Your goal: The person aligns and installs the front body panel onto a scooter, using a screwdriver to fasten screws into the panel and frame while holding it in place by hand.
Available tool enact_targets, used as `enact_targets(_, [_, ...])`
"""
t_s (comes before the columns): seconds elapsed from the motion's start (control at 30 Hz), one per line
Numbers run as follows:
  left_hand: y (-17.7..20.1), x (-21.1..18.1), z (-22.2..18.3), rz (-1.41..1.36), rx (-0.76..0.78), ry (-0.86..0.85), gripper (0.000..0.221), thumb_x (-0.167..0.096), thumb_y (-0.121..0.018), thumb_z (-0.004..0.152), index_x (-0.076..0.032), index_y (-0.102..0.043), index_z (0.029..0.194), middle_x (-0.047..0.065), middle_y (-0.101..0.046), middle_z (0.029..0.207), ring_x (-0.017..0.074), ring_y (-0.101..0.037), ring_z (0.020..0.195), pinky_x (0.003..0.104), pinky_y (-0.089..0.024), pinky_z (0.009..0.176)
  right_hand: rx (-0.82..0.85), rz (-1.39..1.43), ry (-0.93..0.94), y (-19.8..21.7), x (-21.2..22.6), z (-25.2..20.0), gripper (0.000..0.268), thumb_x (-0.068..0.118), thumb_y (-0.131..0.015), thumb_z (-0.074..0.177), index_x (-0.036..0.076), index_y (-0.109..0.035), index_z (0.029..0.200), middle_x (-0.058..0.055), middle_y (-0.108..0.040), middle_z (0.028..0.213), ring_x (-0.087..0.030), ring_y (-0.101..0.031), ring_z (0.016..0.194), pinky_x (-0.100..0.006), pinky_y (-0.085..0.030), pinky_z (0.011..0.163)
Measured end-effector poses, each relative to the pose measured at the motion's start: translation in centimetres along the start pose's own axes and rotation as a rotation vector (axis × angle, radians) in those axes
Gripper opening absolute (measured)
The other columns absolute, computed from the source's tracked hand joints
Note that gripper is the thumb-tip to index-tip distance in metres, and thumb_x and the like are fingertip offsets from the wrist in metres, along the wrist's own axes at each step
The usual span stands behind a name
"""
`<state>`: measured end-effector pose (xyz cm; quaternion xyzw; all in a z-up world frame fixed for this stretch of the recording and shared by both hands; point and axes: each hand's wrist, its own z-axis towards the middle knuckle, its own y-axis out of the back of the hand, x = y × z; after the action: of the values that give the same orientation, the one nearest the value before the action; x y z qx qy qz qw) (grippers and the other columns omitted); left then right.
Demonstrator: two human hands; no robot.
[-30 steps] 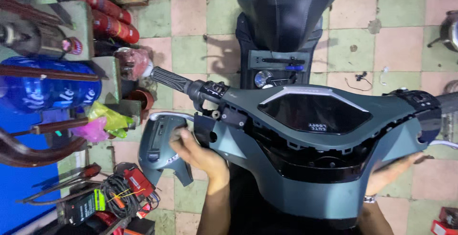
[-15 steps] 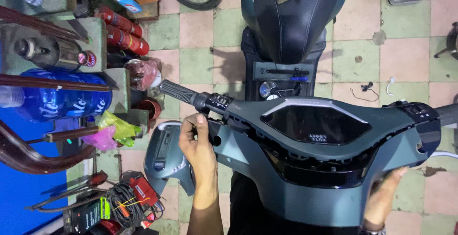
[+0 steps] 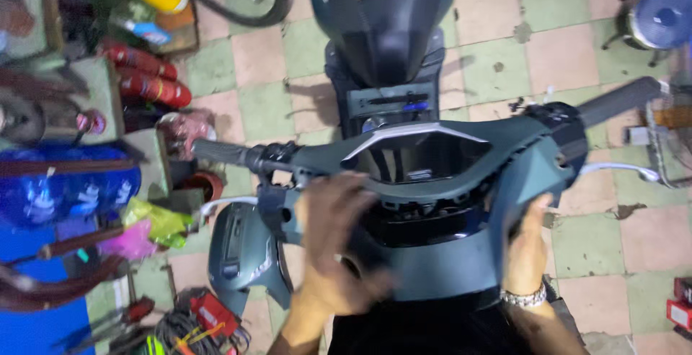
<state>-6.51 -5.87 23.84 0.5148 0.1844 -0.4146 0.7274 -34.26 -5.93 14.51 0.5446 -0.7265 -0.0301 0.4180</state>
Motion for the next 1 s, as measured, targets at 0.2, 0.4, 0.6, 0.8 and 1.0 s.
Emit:
enact_targets(0.2, [-1.4, -1.9, 2.9, 0.001, 0.007, -0.061, 0.069, -0.041, -0.081, 0.067, -0.004, -0.064, 0.123, 0.015, -0.068, 0.134, 0.0369, -0.062, 0.135, 0.058, -0.035, 0.123, 0.545, 0.777, -0.016, -0.4, 2.8, -5.3, 0.061, 0.051, -0.043, 0.103, 0.001, -0.058, 0.135, -0.009, -0.069, 0.125, -0.019, -0.067, 0.107, -0.033, -0.054, 0.093])
enact_targets(0.4, [-1.8, -2.2, 2.9, -0.014, -0.029, -0.125, 0.051, -0.033, -0.074, 0.076, -0.002, -0.065, 0.116, 0.017, -0.069, 0.125, 0.0361, -0.062, 0.129, 0.054, -0.036, 0.118, 0.737, 1.019, 0.133, -1.0, 1.8, -3.8, 0.051, 0.042, -0.050, 0.106, 0.000, -0.060, 0.131, -0.013, -0.071, 0.117, -0.020, -0.070, 0.098, -0.034, -0.057, 0.085])
enact_targets(0.6, [-2.6, -3.0, 4.0, -0.050, -0.070, -0.006, 0.021, -0.022, -0.072, 0.094, -0.010, -0.068, 0.110, 0.010, -0.074, 0.120, 0.0304, -0.069, 0.123, 0.046, -0.047, 0.117, 0.528, 0.853, -0.040, -1.0, 1.3, -1.5, 0.045, 0.040, -0.054, 0.103, 0.004, -0.064, 0.126, -0.008, -0.072, 0.111, -0.017, -0.068, 0.093, -0.032, -0.057, 0.081])
enact_targets(0.8, [-2.5, -2.7, 11.3, 0.017, 0.518, -0.027, 0.054, -0.040, -0.071, 0.092, -0.002, -0.061, 0.129, 0.021, -0.064, 0.132, 0.0389, -0.061, 0.124, 0.043, -0.046, 0.105, 0.492, 1.082, 0.072, -2.0, 4.7, 0.7, 0.052, 0.047, -0.059, 0.096, 0.004, -0.065, 0.125, -0.010, -0.073, 0.111, -0.019, -0.070, 0.097, -0.032, -0.058, 0.086])
enact_targets(1.0, [-15.2, 1.7, 22.8, -0.322, 1.066, -0.397, 0.091, -0.051, -0.073, 0.095, 0.001, -0.032, 0.158, 0.028, -0.044, 0.153, 0.0412, -0.045, 0.141, 0.046, -0.037, 0.115, 0.384, 0.879, 0.191, -2.0, 3.2, 0.4, 0.070, 0.031, -0.074, 0.086, 0.002, -0.049, 0.144, -0.013, -0.065, 0.132, -0.022, -0.064, 0.115, -0.037, -0.052, 0.096])
